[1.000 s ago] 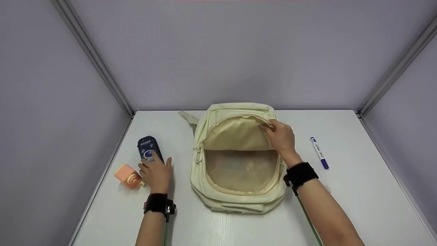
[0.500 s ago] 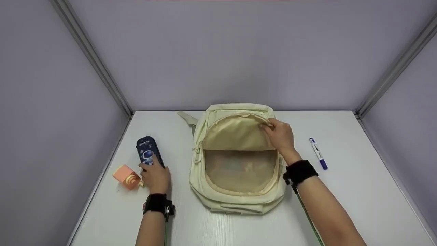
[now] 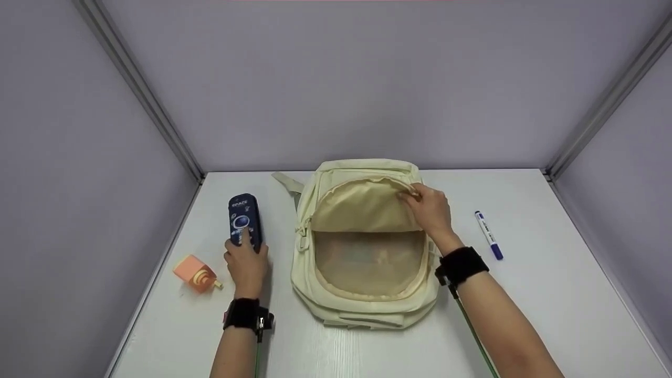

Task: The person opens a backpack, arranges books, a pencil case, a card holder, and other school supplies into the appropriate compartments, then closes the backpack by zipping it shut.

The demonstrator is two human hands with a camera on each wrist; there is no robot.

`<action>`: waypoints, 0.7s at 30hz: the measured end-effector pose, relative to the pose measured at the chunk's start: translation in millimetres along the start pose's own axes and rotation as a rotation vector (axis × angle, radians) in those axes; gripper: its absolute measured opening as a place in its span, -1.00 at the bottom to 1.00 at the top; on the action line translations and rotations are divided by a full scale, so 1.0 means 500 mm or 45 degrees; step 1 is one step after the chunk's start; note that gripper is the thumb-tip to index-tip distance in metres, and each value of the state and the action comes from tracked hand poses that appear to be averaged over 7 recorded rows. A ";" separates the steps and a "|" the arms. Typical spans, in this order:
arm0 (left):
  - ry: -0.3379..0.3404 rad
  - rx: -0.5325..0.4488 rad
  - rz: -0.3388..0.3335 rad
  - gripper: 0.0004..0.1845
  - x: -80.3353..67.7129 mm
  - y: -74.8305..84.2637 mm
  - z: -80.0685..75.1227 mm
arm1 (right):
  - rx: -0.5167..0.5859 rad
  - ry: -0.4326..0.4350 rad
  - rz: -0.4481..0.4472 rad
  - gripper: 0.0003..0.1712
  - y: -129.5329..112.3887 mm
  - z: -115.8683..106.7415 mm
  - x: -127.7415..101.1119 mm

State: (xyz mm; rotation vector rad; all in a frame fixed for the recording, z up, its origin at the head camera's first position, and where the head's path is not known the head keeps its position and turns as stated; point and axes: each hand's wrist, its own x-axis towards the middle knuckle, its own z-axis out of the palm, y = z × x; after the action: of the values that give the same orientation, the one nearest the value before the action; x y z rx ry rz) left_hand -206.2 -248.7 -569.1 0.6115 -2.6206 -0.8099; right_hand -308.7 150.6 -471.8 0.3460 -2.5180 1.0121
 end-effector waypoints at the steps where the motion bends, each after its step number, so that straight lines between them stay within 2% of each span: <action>1: 0.024 -0.027 0.024 -0.34 -0.001 0.007 -0.002 | 0.002 -0.002 -0.001 -0.70 0.000 0.000 0.000; 11: 0.322 -0.267 0.362 -0.36 -0.012 0.100 -0.038 | -0.004 0.009 0.004 -0.69 0.004 0.000 -0.001; 14: 0.340 -0.346 0.457 -0.35 -0.020 0.130 -0.053 | -0.009 0.020 0.004 -0.68 0.003 0.000 0.001; 21: 0.292 -0.484 0.702 -0.31 -0.052 0.183 -0.072 | -0.012 0.025 0.012 -0.68 0.003 -0.002 0.003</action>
State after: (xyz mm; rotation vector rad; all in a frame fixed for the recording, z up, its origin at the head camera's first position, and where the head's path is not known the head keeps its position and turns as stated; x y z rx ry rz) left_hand -196.3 -183.9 -491.2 -0.1167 -2.1741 -0.9448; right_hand -310.5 152.4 -471.5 0.3202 -2.5087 1.0024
